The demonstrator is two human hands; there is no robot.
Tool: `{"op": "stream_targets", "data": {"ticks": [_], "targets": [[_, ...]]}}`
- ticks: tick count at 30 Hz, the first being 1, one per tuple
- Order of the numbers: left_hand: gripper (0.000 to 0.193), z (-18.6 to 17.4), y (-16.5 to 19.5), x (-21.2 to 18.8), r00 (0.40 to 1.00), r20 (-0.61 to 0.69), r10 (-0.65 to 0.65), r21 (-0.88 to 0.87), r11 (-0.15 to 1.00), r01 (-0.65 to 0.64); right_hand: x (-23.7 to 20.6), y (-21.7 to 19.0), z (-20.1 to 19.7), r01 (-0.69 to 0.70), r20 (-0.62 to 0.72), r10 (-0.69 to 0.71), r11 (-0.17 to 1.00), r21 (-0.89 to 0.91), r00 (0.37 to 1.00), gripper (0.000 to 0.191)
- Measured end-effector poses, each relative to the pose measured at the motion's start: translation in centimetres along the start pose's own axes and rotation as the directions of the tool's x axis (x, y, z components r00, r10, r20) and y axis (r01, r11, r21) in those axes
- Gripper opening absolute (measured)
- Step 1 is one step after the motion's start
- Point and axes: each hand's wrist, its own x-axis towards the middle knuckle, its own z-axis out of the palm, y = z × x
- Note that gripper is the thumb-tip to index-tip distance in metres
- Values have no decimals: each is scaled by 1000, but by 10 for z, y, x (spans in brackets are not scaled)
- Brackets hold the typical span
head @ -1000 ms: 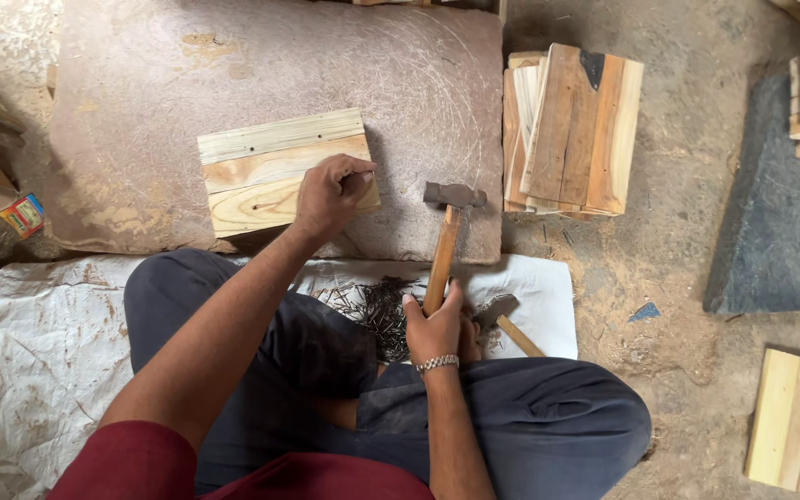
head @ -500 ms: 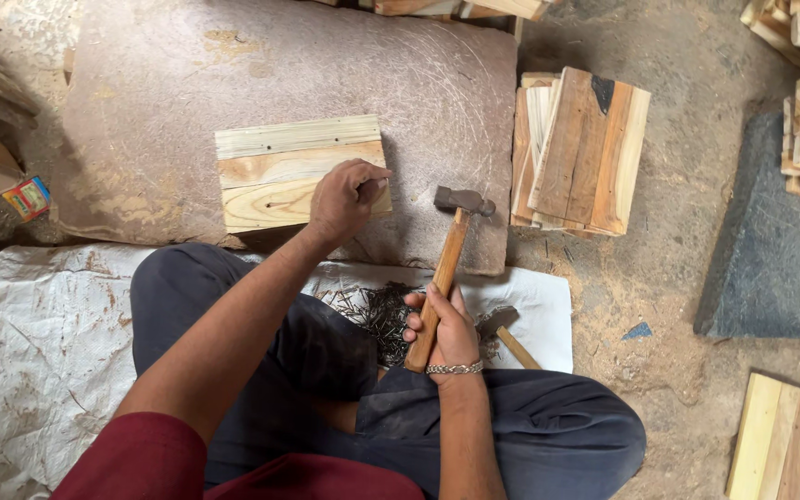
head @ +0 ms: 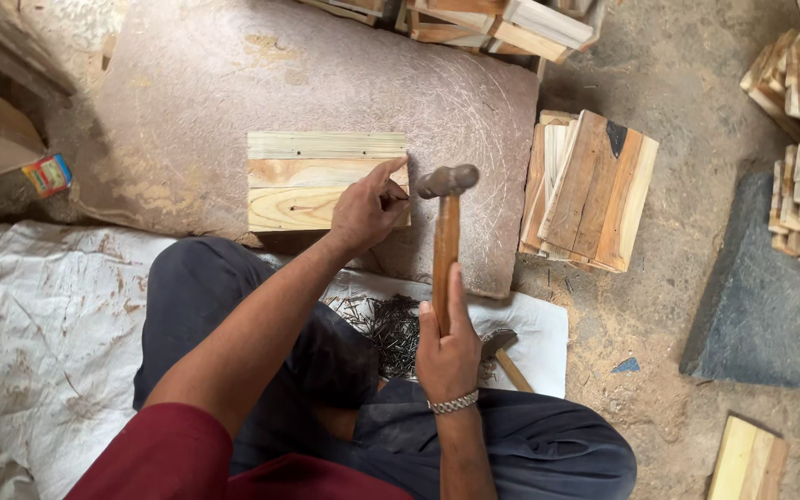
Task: The person assembles small wooden boxes by hammering nails into wooden frames and attaching wooden planks. The person uses a hammer to secure the pieces together and stacks the completed boxes.
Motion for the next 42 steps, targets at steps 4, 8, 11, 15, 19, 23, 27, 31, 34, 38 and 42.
{"op": "stream_targets", "data": {"ticks": [4, 8, 11, 15, 19, 23, 27, 31, 34, 38, 42], "targets": [[81, -9, 9, 1, 996, -50, 76, -40, 996, -78, 16, -11, -2, -237, 223, 251, 968, -85, 942, 67], [85, -13, 11, -1, 999, -9, 47, -60, 997, -48, 20, -14, -11, -390, 241, 396, 918, -77, 886, 65], [88, -12, 10, 0, 1000, 4, 16, -45, 999, -16, 15, -12, -12, 20, -1, -20, 1000, 19, 1000, 57], [91, -10, 8, 3, 998, -23, 64, -37, 997, -65, 12, -12, 1, -179, 139, 188, 981, -75, 972, 59], [93, -8, 7, 1, 997, -21, 77, -77, 994, -78, 16, -12, 0, -317, 259, 371, 921, -226, 892, 66], [97, -9, 4, -1, 998, -7, 56, -151, 987, -57, 18, -7, -14, -299, 134, 293, 954, 28, 947, 62], [78, -10, 0, 5, 995, -85, 45, -217, 974, -62, 4, -3, -11, 163, -251, -147, 986, 44, 957, 52], [74, -8, -3, 7, 995, -90, 33, -214, 975, -52, -6, -4, 16, 291, -358, -342, 938, -190, 869, 43], [67, -7, -2, 6, 994, -103, 22, -211, 976, -43, 9, -1, 20, -230, 217, 286, 941, -250, 933, 63], [65, -9, 0, 3, 988, -145, 58, -248, 964, -93, 25, -13, -7, -223, 27, 222, 974, 30, 975, 58], [64, -9, -4, 5, 993, -121, 12, -260, 965, -44, 24, -28, -40, 197, -450, -18, 914, 354, 893, 54]]}}
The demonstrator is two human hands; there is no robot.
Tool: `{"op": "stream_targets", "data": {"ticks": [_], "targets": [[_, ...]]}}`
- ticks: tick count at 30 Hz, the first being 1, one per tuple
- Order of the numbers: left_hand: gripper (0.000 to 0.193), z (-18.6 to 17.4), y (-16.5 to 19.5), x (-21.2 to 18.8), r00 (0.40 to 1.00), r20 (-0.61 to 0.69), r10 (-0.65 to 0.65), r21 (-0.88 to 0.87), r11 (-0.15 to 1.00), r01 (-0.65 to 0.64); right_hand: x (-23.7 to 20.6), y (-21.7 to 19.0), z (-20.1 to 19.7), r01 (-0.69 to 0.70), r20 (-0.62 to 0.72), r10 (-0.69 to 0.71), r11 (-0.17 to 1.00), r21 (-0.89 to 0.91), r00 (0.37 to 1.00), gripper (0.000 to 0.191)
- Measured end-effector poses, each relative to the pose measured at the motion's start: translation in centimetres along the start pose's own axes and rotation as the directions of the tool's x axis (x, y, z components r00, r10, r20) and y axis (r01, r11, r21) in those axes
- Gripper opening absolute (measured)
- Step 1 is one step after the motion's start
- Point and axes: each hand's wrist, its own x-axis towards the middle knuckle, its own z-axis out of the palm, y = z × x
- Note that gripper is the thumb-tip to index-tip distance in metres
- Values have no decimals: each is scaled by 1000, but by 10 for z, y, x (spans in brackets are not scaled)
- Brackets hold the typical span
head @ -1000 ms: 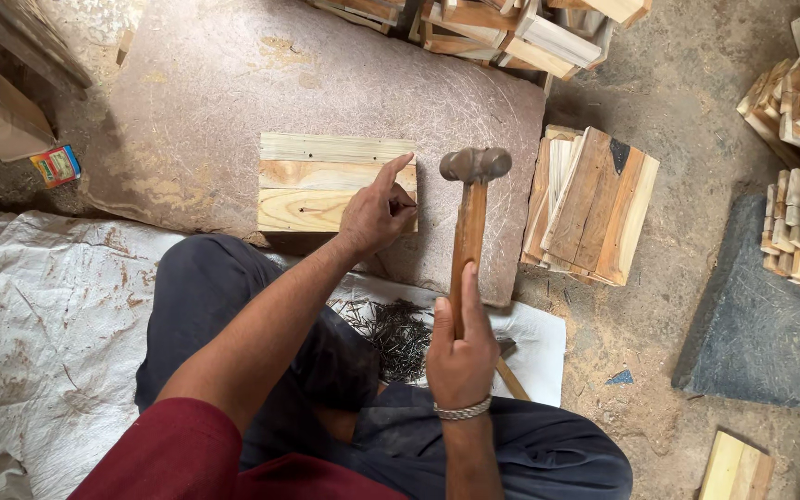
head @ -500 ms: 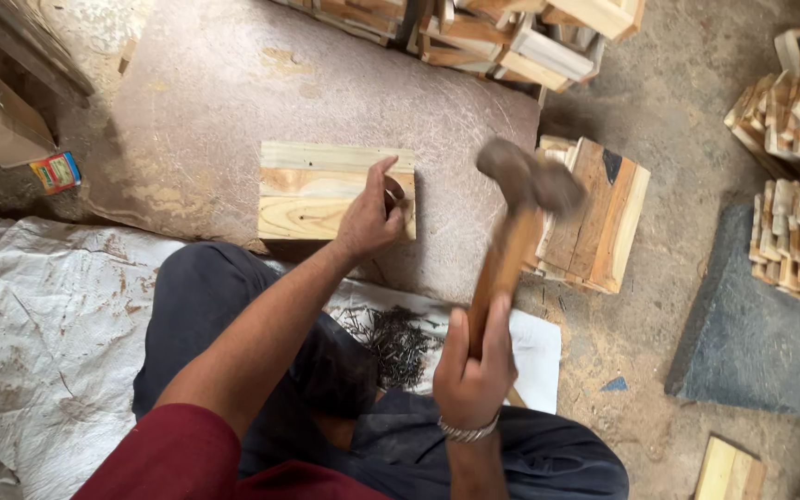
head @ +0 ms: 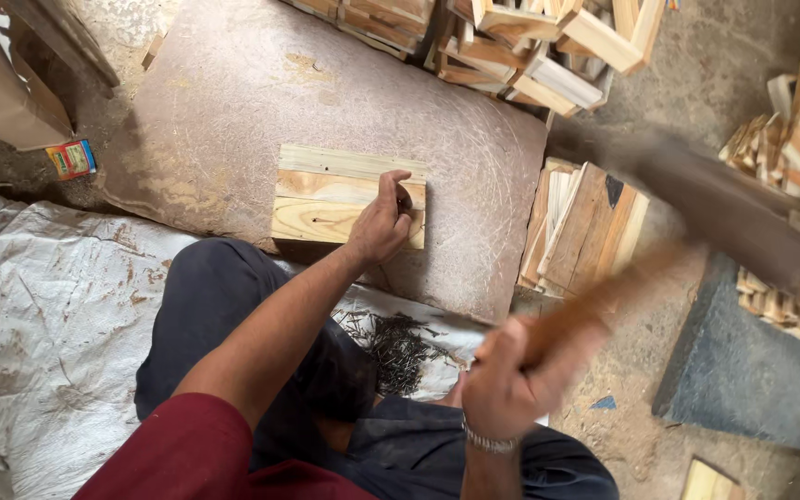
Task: The person assembles small wooden boxes by hammering nails into wooden frames and attaching wooden planks. The person uses a hammer to secure the pieces together and stacks the completed boxes.
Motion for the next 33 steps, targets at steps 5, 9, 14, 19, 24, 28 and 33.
{"op": "stream_targets", "data": {"ticks": [5, 9, 14, 19, 24, 28, 33], "targets": [[56, 10, -17, 1, 999, -39, 18, -67, 998, -21, -44, 20, 25, 81, -75, -108, 952, -296, 991, 56], [54, 21, -28, -1, 959, -196, 205, -119, 966, -231, -59, 51, 39, 24, 443, 250, 850, -527, 861, 65], [43, 19, -33, 4, 979, -147, 144, -142, 976, -165, -27, 41, 13, -173, 161, 279, 862, -477, 947, 60], [42, 15, -26, 3, 995, -85, 48, -245, 967, -68, -30, 35, 10, 308, -7, -360, 808, -502, 933, 50], [43, 12, -20, 1, 992, -112, 65, -138, 987, -81, -66, 58, 42, 101, 299, 125, 763, -639, 946, 55], [44, 14, -27, 6, 989, -134, 70, -121, 989, -87, -79, 52, 38, -154, 180, 423, 643, -751, 888, 62], [44, 16, -36, 13, 986, -137, 94, -202, 972, -121, -85, 53, 37, -80, 201, 125, 972, -219, 972, 68]]}}
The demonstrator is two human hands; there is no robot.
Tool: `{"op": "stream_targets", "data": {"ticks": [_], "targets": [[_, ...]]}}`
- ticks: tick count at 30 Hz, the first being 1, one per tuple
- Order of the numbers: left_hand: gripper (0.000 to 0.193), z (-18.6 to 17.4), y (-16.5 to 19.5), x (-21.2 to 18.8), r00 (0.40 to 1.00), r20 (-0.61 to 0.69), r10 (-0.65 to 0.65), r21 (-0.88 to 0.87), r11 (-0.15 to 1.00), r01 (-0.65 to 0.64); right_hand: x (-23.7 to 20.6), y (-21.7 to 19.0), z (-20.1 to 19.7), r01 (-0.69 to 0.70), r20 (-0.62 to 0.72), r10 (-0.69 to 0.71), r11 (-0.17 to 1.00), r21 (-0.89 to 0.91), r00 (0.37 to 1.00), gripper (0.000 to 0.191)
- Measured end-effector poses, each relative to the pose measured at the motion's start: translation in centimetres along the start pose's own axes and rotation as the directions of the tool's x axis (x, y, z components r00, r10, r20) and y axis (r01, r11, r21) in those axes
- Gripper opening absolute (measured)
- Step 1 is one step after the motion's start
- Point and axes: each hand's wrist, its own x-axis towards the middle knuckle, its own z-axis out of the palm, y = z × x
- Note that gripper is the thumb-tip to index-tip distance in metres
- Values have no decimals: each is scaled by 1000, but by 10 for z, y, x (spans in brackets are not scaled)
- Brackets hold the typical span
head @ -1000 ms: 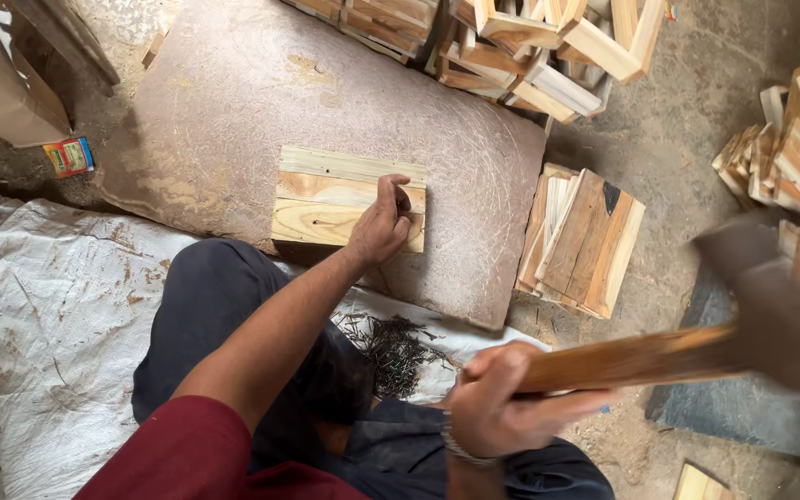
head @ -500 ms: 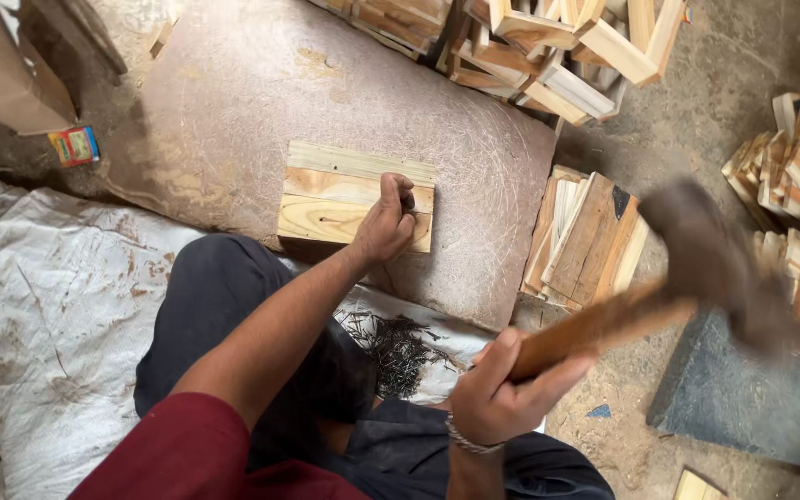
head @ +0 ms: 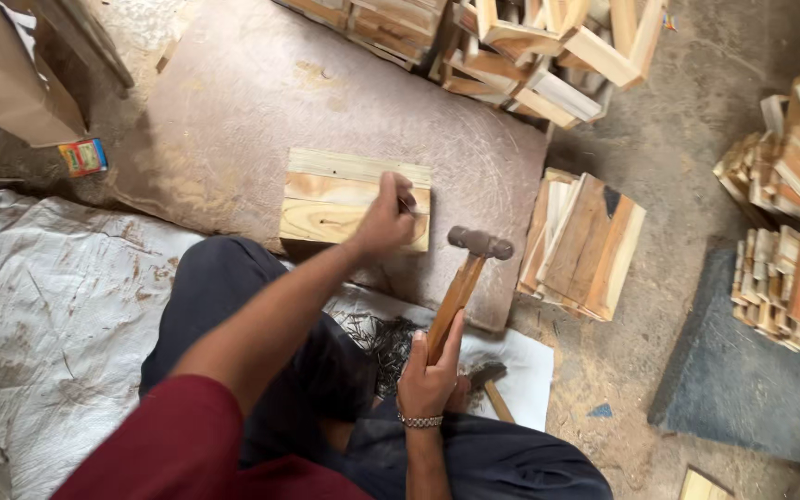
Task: The person assembles small wooden boxes by hammering nails into wooden frames and attaching wooden planks. The person uses a hammer to secure the pieces together and stacks the completed boxes.
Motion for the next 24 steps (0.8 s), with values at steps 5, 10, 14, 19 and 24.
{"op": "stream_targets", "data": {"ticks": [5, 10, 14, 19, 24], "targets": [[61, -74, 13, 57, 988, 139, 59, 586, 799, -131, -24, 11, -7, -751, 313, 682, 594, 290, 661, 79], [96, -113, 49, 80, 761, 260, -594, 928, 371, -28, -33, 11, 8, -823, 538, 627, 478, 305, 564, 80], [92, -123, 89, 62, 770, 287, -569, 873, 487, 34, -29, 8, 13, -841, 567, 621, 388, 378, 541, 81], [79, -133, 124, 42, 810, 308, -499, 835, 550, 22, -27, 9, 12, -859, 577, 641, 318, 401, 507, 80], [74, -127, 131, 33, 866, 441, -235, 850, 420, -318, -29, 7, 14, -826, 523, 641, 398, 399, 561, 83]]}}
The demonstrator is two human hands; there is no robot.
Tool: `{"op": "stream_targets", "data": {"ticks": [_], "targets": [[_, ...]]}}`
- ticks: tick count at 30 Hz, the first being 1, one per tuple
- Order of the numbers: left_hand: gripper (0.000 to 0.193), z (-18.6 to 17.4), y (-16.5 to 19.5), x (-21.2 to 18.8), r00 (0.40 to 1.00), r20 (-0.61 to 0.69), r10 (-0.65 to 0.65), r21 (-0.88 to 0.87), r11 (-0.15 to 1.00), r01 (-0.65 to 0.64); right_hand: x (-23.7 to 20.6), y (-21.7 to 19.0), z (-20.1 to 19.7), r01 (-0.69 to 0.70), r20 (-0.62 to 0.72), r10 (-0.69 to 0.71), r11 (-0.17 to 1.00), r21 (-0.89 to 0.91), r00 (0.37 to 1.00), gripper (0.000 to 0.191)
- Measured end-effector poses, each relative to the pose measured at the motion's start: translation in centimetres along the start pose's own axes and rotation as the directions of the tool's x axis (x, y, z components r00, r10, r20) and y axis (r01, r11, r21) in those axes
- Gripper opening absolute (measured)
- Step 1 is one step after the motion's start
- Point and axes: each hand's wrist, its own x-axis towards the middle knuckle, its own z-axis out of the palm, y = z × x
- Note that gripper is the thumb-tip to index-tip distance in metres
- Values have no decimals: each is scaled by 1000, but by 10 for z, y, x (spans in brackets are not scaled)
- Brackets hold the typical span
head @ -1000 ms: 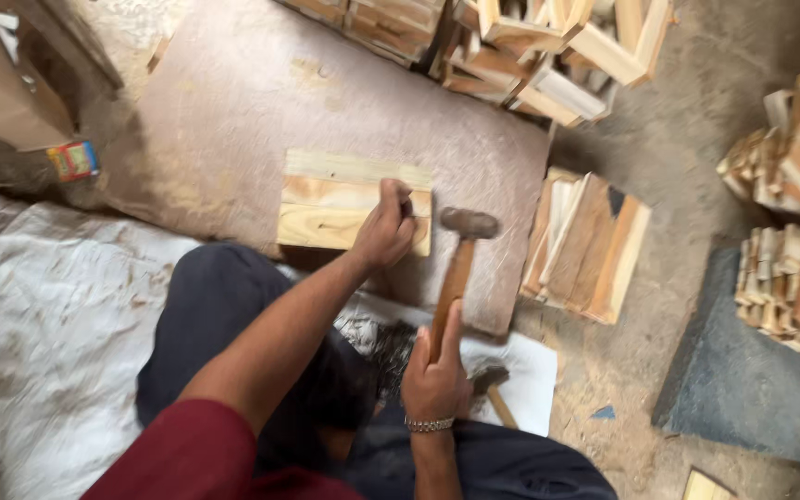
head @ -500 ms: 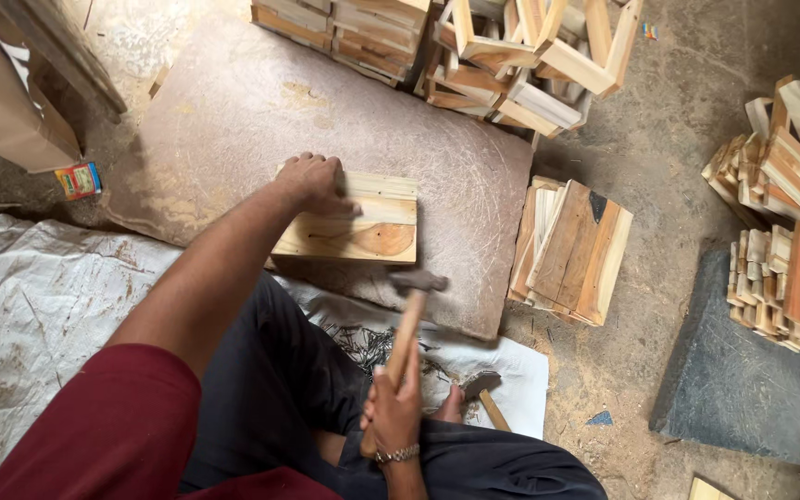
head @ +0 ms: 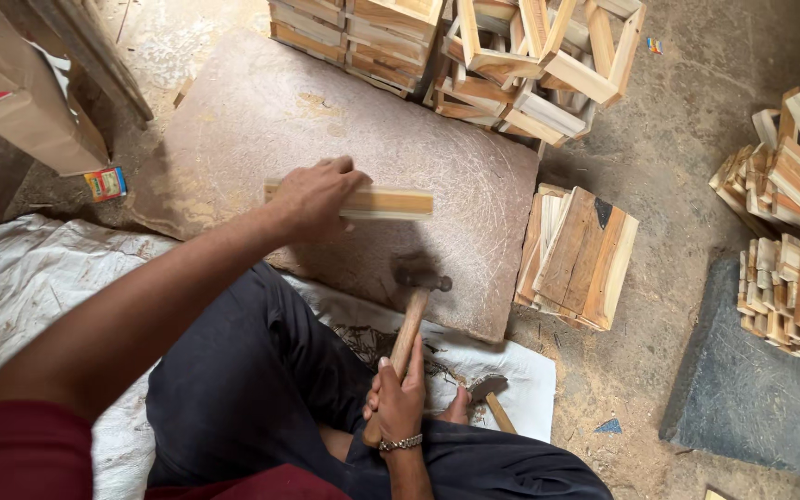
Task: The person assembles small wooden boxes by hammering nails into wooden frames and attaching wooden planks. The person uses a hammer to secure the pieces together and stacks the completed boxes.
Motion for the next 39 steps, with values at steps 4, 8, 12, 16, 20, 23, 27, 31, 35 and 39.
{"op": "stream_targets", "data": {"ticks": [4, 8, 12, 16, 20, 23, 27, 31, 35, 39], "targets": [[66, -14, -9, 4, 999, -19, -40, 124, 991, 42, -17, -15, 2, 128, -23, -146, 926, -356, 989, 80], [72, -27, -8, 21, 989, 38, -140, 126, 983, 134, -21, -74, 6, 162, 9, -252, 594, -788, 968, 73], [69, -26, -7, 21, 986, 102, -134, 126, 985, 121, -24, -145, 5, 352, 61, -590, 392, -850, 805, 64], [66, -25, -12, 21, 989, 85, -123, 78, 990, 116, -19, -166, 24, 798, 211, -924, 143, -586, 320, 62], [67, -24, -15, 22, 996, 1, -88, 47, 995, 88, -3, -154, 53, 313, 109, -527, 314, -897, 843, 64], [66, -20, -13, 15, 996, -38, -80, 7, 997, 80, 2, -155, 49, 340, 27, -563, 460, -820, 826, 67], [66, -23, -12, 17, 996, 1, -94, 34, 995, 94, -17, -143, 23, 363, 265, -896, -130, -923, 355, 63], [95, -26, -33, 13, 992, -124, 7, -4, 1000, -7, -35, -92, -5, 227, -40, -415, 573, -788, 909, 77], [123, 2, -96, -37, 914, -379, -148, -436, 899, -35, -49, -25, -33, 355, 118, -512, 395, -847, 851, 79], [118, 54, -110, -35, 924, -253, -286, -795, 606, -30, -51, -6, -21, 494, 212, -494, 556, -669, 843, 81]]}}
